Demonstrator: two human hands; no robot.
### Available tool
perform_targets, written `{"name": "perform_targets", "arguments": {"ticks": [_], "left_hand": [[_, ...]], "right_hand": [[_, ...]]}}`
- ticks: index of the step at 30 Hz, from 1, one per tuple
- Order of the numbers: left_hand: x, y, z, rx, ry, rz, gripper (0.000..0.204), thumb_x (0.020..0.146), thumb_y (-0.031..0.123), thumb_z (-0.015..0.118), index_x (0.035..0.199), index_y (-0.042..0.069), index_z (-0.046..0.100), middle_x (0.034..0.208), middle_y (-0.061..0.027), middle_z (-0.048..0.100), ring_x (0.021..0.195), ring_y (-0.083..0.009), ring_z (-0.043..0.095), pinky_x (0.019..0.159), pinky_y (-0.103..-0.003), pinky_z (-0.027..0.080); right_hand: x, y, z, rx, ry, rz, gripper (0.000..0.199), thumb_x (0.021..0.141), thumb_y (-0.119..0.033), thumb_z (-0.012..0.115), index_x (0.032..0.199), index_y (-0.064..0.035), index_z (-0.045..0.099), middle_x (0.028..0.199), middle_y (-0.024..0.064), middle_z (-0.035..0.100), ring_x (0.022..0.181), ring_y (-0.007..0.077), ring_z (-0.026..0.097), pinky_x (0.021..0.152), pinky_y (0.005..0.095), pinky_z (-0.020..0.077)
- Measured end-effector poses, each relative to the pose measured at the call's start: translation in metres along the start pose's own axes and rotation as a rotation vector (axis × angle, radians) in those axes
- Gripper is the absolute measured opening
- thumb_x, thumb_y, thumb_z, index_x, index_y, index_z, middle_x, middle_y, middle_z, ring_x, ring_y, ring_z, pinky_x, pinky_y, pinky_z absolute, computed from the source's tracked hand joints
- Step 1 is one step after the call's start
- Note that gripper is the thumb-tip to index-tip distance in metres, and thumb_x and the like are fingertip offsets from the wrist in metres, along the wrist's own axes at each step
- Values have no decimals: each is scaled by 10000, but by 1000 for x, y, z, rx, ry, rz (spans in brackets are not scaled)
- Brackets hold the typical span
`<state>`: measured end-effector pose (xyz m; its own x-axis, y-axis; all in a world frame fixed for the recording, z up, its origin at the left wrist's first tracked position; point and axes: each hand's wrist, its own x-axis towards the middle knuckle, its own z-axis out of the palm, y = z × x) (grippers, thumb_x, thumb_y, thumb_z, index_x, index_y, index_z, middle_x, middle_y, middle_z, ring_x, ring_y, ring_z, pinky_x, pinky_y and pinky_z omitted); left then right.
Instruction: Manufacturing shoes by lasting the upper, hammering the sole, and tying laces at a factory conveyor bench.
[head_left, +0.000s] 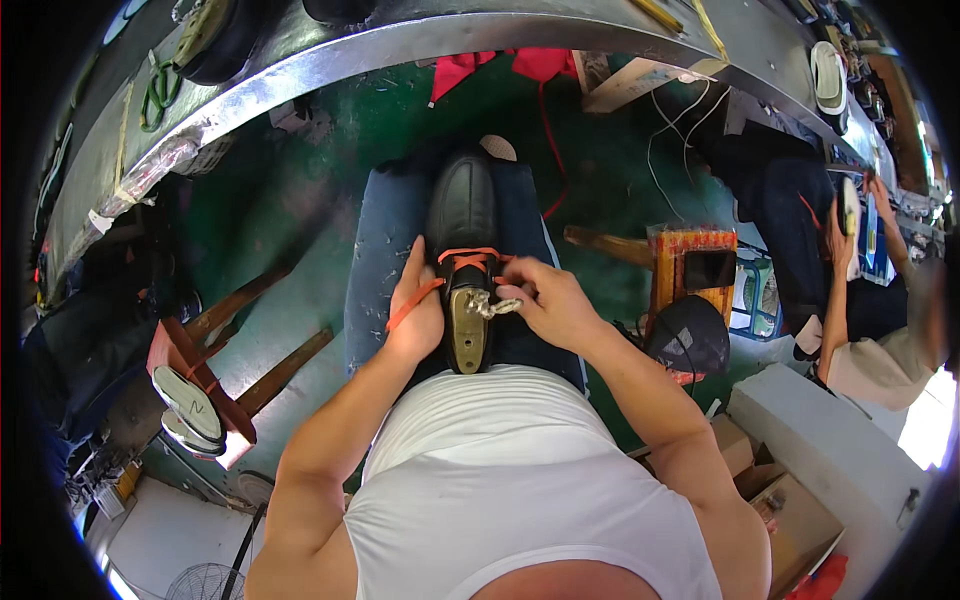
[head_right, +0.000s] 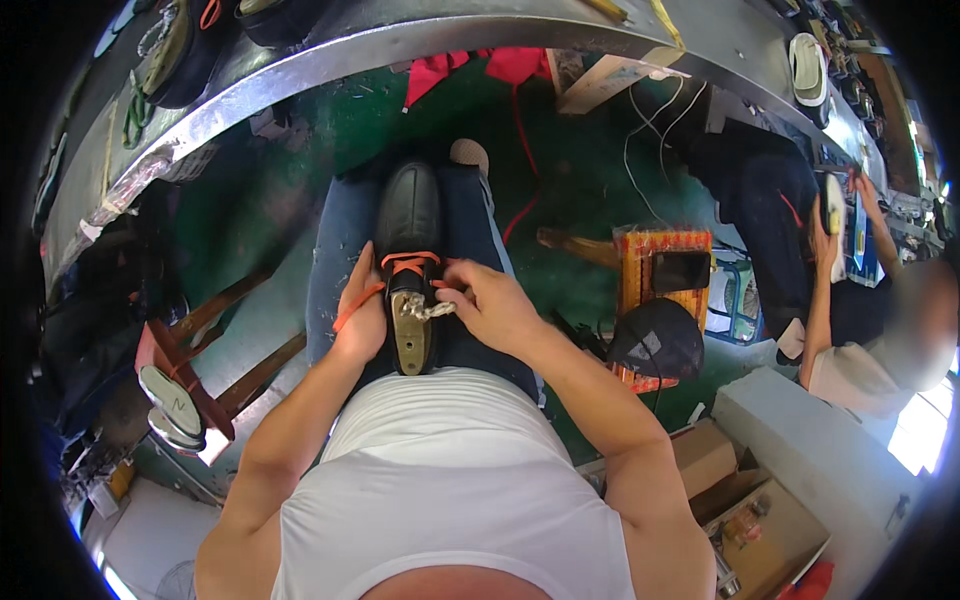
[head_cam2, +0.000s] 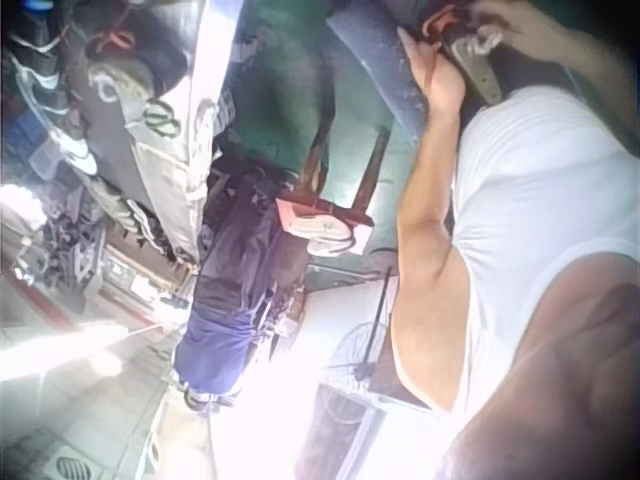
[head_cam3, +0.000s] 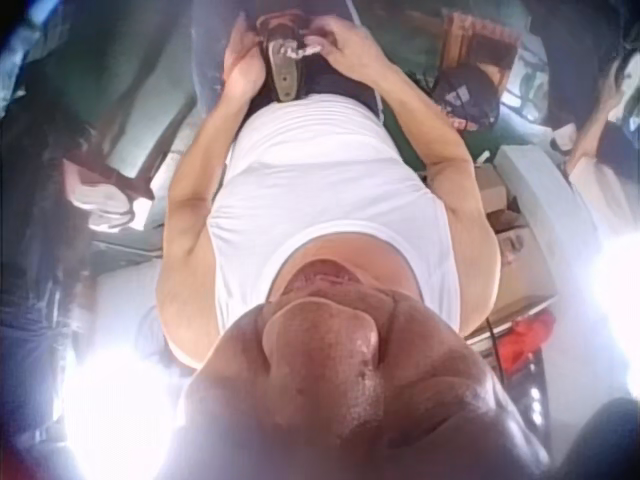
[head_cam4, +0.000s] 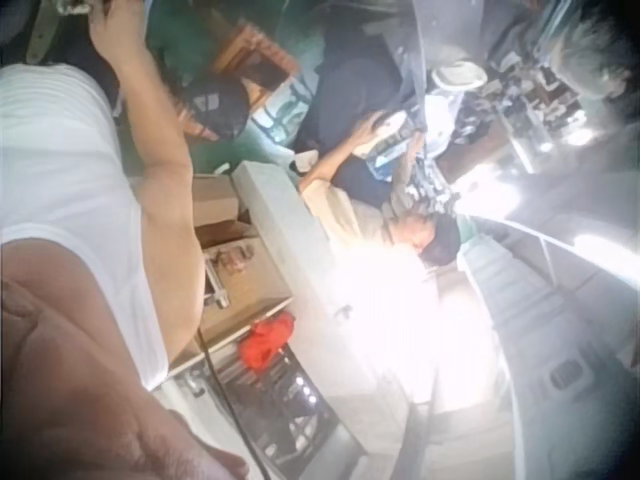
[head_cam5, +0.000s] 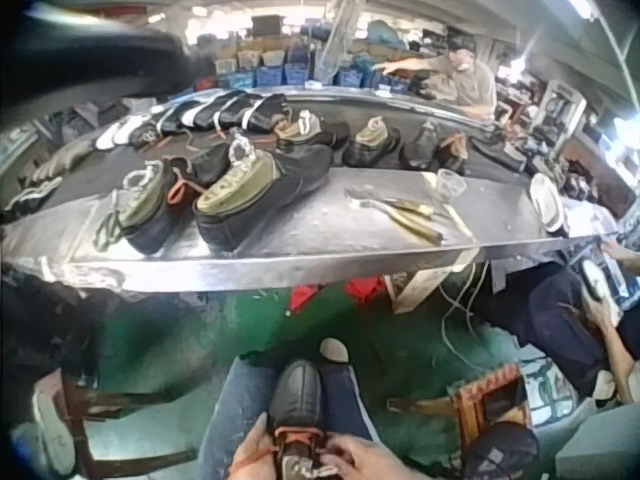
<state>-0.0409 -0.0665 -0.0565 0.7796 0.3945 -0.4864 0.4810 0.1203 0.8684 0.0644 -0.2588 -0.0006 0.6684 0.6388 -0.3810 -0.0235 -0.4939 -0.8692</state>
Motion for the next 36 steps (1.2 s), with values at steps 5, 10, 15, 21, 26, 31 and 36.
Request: {"name": "perform_targets", "arguments": {"ticks": [5, 10, 15, 21, 26, 31, 36], "left_hand": [[-32, 32, -25, -5, -45, 304, 363, 1033, 195, 515, 1285, -57, 585, 1300, -193, 606, 1148, -230, 587, 1037, -370, 420], [-17, 46, -31, -321, 7, 51, 290, 1031, 238, 534, 1109, 6, 689, 1110, -126, 693, 1055, -167, 616, 925, -327, 469], [-15, 42, -34, -779, -153, 19, 297, 1047, 277, 491, 1008, 34, 657, 902, -70, 656, 965, -206, 618, 915, -365, 469], [-9, 34, -41, -737, -244, 118, 276, 1049, 237, 477, 1028, 17, 643, 888, -58, 615, 960, -200, 592, 891, -368, 460], [-8, 85, -30, 77, -285, 414, 192, 973, 128, 537, 1115, 37, 629, 1055, -85, 631, 1143, -192, 568, 973, -373, 449], [-11, 81, -5, -98, -42, 359, 430, 983, 107, 549, 1389, 29, 433, 1255, -132, 579, 1201, -207, 546, 1025, -337, 431], [31, 87, -49, -452, -729, -104, 345, 980, 235, 636, 1205, -26, 656, 1064, -77, 694, 1012, -140, 606, 912, -287, 481]], "right_hand": [[10, 8, -2, 313, 28, -6, 218, 930, -113, 670, 1105, 7, 624, 1084, 111, 674, 847, 126, 639, 755, 263, 507], [22, -5, 1, 1256, 221, 72, 187, 939, -38, 634, 1124, -14, 618, 1058, 116, 664, 1015, 201, 640, 919, 348, 509], [11, -10, -5, 999, 49, -247, 192, 972, -58, 599, 1146, 22, 603, 853, 98, 640, 752, 181, 622, 753, 348, 539], [31, -65, -23, 796, 247, -490, 278, 967, 37, 541, 1243, 51, 575, 1073, 171, 675, 751, 181, 647, 735, 350, 561], [62, -121, -24, -347, -188, -856, 238, 791, -72, 634, 1015, -23, 696, 999, 134, 694, 943, 307, 695, 806, 391, 540], [102, -140, 21, -365, -209, -1091, 486, 770, -197, 683, 1243, -106, 617, 1125, 128, 659, 1228, 366, 540, 949, 458, 467], [87, -133, -29, -614, -475, -345, 516, 850, -194, 668, 1339, -120, 521, 1227, 123, 624, 1116, 312, 611, 879, 419, 501]]}}
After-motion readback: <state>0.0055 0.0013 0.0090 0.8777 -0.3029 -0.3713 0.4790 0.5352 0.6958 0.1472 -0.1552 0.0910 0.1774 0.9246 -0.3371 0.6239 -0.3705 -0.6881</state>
